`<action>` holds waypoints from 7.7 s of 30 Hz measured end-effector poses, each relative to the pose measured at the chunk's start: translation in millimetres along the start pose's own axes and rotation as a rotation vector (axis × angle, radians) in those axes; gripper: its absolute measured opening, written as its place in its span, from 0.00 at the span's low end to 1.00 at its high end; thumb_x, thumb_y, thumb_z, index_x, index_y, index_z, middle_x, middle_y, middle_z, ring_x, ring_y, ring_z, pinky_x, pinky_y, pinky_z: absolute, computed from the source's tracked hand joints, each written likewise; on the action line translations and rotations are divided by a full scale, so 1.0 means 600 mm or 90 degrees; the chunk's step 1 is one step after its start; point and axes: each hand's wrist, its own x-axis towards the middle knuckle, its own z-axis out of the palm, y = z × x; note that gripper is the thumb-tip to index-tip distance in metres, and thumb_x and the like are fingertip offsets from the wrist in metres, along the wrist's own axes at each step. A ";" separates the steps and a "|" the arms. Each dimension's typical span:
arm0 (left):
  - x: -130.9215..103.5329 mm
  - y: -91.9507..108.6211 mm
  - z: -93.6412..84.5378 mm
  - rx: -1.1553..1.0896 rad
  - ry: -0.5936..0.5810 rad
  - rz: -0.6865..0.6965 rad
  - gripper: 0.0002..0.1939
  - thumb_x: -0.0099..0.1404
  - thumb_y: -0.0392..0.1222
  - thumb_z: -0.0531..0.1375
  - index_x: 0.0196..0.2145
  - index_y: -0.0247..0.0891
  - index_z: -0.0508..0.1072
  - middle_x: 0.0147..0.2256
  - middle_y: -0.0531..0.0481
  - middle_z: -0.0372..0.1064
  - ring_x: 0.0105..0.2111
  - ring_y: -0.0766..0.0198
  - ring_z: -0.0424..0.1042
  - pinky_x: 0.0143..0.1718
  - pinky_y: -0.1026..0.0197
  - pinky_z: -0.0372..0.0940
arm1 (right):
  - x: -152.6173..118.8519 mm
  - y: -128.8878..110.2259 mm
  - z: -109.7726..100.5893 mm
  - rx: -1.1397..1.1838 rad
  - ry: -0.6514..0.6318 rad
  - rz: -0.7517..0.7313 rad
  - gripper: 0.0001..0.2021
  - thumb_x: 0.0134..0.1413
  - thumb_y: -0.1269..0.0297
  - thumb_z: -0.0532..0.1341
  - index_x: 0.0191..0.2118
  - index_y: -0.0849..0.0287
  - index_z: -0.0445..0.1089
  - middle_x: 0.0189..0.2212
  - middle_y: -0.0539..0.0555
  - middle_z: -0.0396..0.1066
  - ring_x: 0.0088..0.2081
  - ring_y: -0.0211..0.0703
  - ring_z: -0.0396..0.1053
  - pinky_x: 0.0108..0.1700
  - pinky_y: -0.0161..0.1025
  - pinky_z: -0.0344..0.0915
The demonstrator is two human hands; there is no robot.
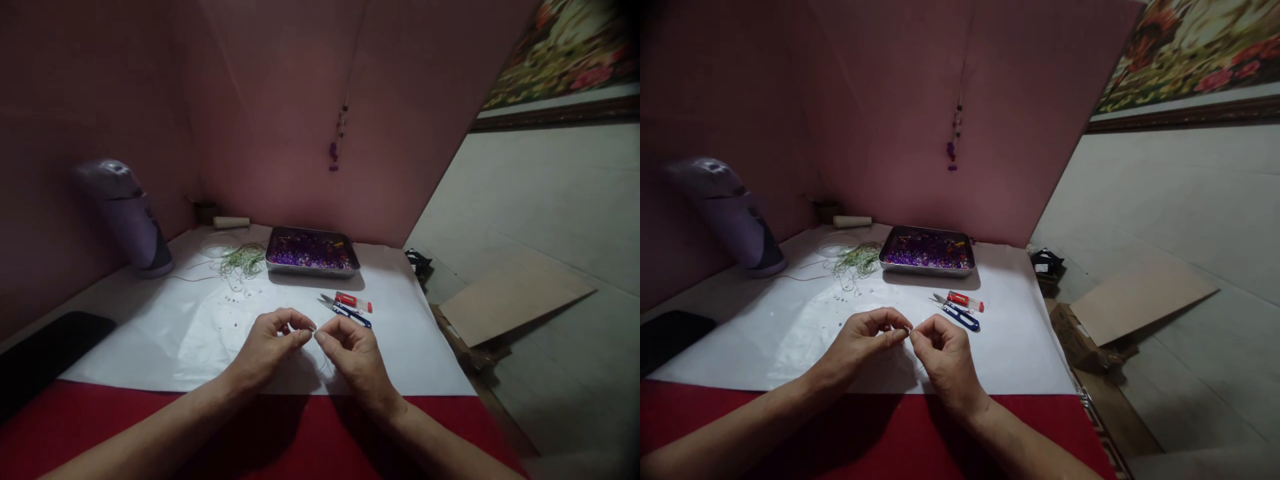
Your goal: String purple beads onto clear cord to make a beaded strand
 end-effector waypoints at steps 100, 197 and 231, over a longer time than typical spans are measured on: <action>0.042 0.027 -0.001 -0.478 -0.078 -0.276 0.07 0.56 0.35 0.63 0.33 0.31 0.71 0.24 0.51 0.65 0.19 0.75 0.64 0.20 0.72 0.57 | -0.007 0.004 0.000 -0.147 0.116 -0.189 0.10 0.55 0.63 0.55 0.25 0.59 0.61 0.19 0.46 0.56 0.22 0.34 0.53 0.25 0.33 0.53; 0.028 0.004 0.015 -0.465 -0.108 -0.228 0.11 0.49 0.34 0.67 0.32 0.31 0.74 0.22 0.51 0.65 0.21 0.73 0.60 0.26 0.67 0.54 | -0.002 0.025 0.003 -0.135 0.062 -0.135 0.07 0.55 0.65 0.57 0.28 0.60 0.64 0.20 0.47 0.62 0.22 0.33 0.58 0.25 0.31 0.56; 0.033 0.006 0.013 -0.460 -0.067 -0.203 0.11 0.48 0.32 0.67 0.32 0.31 0.74 0.25 0.50 0.69 0.23 0.73 0.64 0.26 0.69 0.57 | -0.004 0.028 0.002 -0.146 0.065 -0.133 0.07 0.56 0.67 0.55 0.41 0.60 0.64 0.25 0.50 0.69 0.26 0.38 0.67 0.29 0.33 0.62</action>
